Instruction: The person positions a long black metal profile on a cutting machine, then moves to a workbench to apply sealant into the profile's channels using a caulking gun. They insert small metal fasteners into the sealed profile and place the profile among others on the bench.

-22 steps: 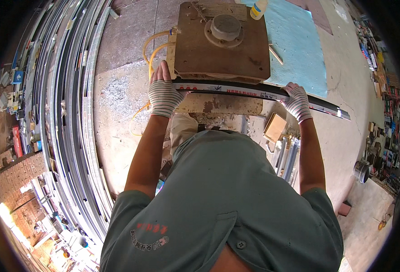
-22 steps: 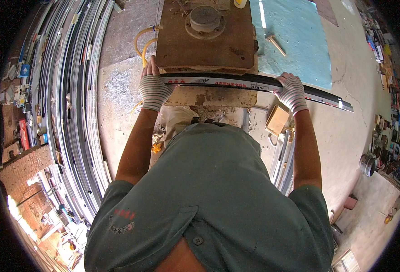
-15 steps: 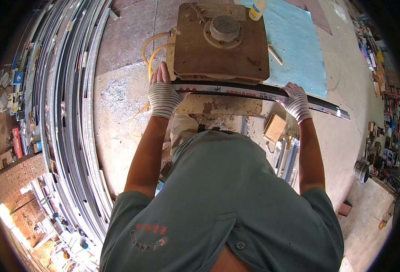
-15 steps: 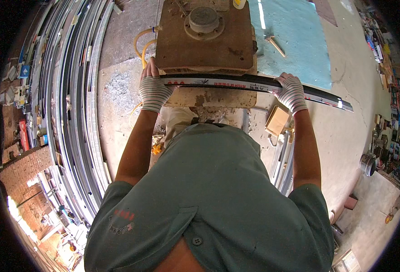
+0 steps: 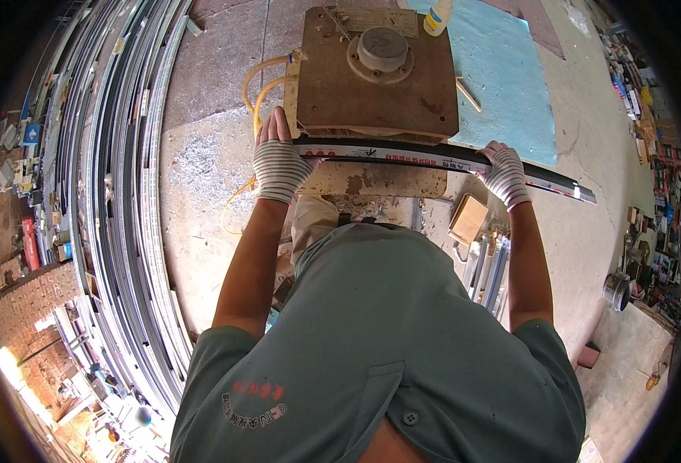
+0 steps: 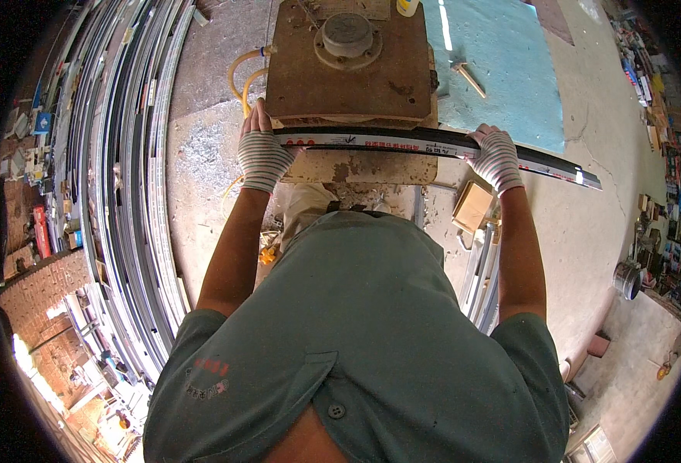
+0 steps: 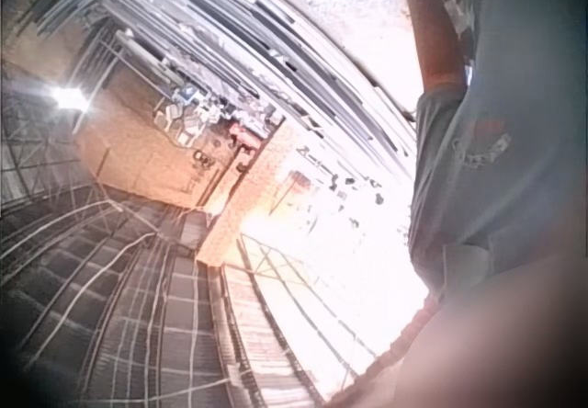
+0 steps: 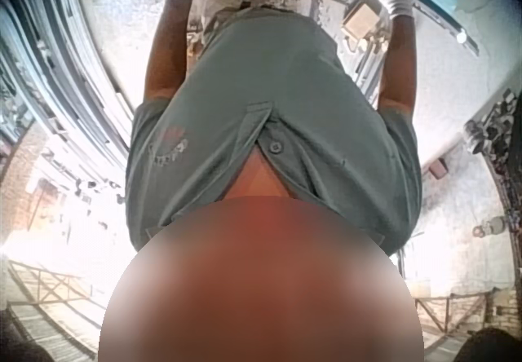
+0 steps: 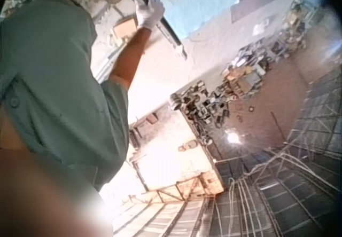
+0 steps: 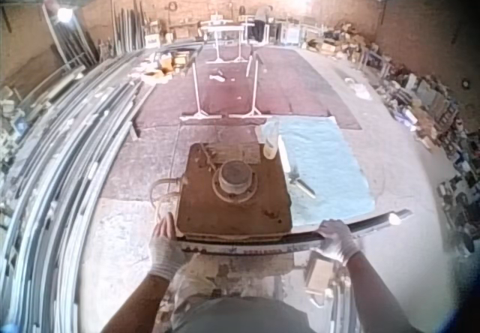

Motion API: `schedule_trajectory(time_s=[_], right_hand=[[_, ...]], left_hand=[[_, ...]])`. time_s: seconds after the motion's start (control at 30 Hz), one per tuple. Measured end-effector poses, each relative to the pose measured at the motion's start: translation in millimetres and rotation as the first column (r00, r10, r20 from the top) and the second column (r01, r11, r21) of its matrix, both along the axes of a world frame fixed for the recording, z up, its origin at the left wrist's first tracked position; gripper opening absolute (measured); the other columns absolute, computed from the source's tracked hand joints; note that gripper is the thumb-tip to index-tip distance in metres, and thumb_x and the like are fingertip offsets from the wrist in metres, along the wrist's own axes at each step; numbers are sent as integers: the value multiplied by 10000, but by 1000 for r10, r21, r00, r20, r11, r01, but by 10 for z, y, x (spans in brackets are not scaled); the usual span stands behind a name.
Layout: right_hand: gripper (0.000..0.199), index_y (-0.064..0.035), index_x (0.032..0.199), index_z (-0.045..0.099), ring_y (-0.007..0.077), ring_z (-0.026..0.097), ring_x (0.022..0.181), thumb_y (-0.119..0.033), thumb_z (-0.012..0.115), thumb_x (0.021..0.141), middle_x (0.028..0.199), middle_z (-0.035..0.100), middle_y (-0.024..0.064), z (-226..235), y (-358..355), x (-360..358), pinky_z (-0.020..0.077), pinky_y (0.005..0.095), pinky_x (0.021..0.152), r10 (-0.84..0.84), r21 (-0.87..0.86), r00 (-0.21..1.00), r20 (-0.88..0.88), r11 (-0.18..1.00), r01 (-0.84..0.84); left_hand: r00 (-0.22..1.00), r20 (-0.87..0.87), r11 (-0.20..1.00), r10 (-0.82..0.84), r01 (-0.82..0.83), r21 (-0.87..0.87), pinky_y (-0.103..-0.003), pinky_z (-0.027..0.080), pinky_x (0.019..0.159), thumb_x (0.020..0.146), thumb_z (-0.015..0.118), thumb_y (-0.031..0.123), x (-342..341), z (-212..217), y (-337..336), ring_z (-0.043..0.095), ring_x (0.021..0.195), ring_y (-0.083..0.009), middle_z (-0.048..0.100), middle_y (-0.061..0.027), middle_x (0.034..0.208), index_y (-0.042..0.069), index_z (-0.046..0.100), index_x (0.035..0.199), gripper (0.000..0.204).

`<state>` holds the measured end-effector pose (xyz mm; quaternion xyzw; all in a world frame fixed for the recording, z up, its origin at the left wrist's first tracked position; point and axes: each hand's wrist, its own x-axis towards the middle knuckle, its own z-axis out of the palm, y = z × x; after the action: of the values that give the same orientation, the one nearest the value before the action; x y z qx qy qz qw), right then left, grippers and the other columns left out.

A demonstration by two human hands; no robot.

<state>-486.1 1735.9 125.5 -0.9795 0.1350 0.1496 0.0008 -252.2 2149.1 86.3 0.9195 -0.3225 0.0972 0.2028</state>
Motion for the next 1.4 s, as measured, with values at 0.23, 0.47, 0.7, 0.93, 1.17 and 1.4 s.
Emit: schedule_trajectory(time_s=[0.23, 0.47, 0.7, 0.93, 1.17, 1.4], right_hand=[[423, -132, 1135, 727, 257, 605, 1123, -327, 828, 773, 1120, 663, 55, 6, 14, 1, 460, 416, 1016, -15, 11, 1000, 13, 1000, 15], [409, -148, 1109, 733, 253, 607, 1117, -302, 838, 745, 1099, 664, 38, -45, -18, -26, 460, 415, 1003, -19, 39, 999, 50, 999, 17], [406, -145, 1097, 733, 257, 607, 1116, -307, 842, 740, 1084, 663, 43, -54, -24, -36, 462, 414, 997, -13, 39, 998, 68, 999, 10], [434, -127, 1127, 710, 259, 606, 1114, -328, 836, 763, 1113, 652, 61, -9, 7, -20, 470, 405, 996, 6, 6, 1000, 26, 1000, -6], [464, -105, 1136, 721, 278, 604, 1119, -352, 843, 762, 1147, 653, 75, 8, 32, 28, 483, 386, 1020, -31, 8, 999, -8, 1000, 31], [434, -98, 1045, 713, 288, 629, 1012, -339, 852, 712, 1044, 667, 78, -189, -41, -137, 517, 390, 913, 90, 9, 946, 311, 995, -98]], left_hand=[[1000, -6, 1000, -8, 8, -9, -498, 373, 1160, 502, 990, 356, 12, -4, 0, 446, 1373, -435, 456, -260, 1484, -41, 185, 1562, 1389], [999, 34, 999, -33, 34, -24, -498, 379, 1152, 490, 989, 337, 10, -10, 3, 454, 1365, -436, 462, -266, 1472, -49, 187, 1558, 1390], [999, 37, 999, -38, 38, -13, -502, 380, 1148, 512, 973, 367, -1, 17, 2, 466, 1350, -433, 463, -263, 1473, -65, 208, 1548, 1358], [1000, 28, 1000, -9, 9, 15, -497, 379, 1152, 534, 964, 409, -11, 7, 1, 467, 1351, -428, 453, -257, 1491, -57, 229, 1546, 1334], [1000, -7, 999, 1, 0, 48, -480, 342, 1183, 531, 964, 416, -9, 1, 23, 427, 1409, -396, 426, -242, 1525, -47, 197, 1560, 1365], [995, -69, 970, 71, -53, 239, -445, 265, 1232, 600, 904, 558, -25, 64, 4, 369, 1461, -347, 388, -221, 1568, -50, 228, 1562, 1325]])
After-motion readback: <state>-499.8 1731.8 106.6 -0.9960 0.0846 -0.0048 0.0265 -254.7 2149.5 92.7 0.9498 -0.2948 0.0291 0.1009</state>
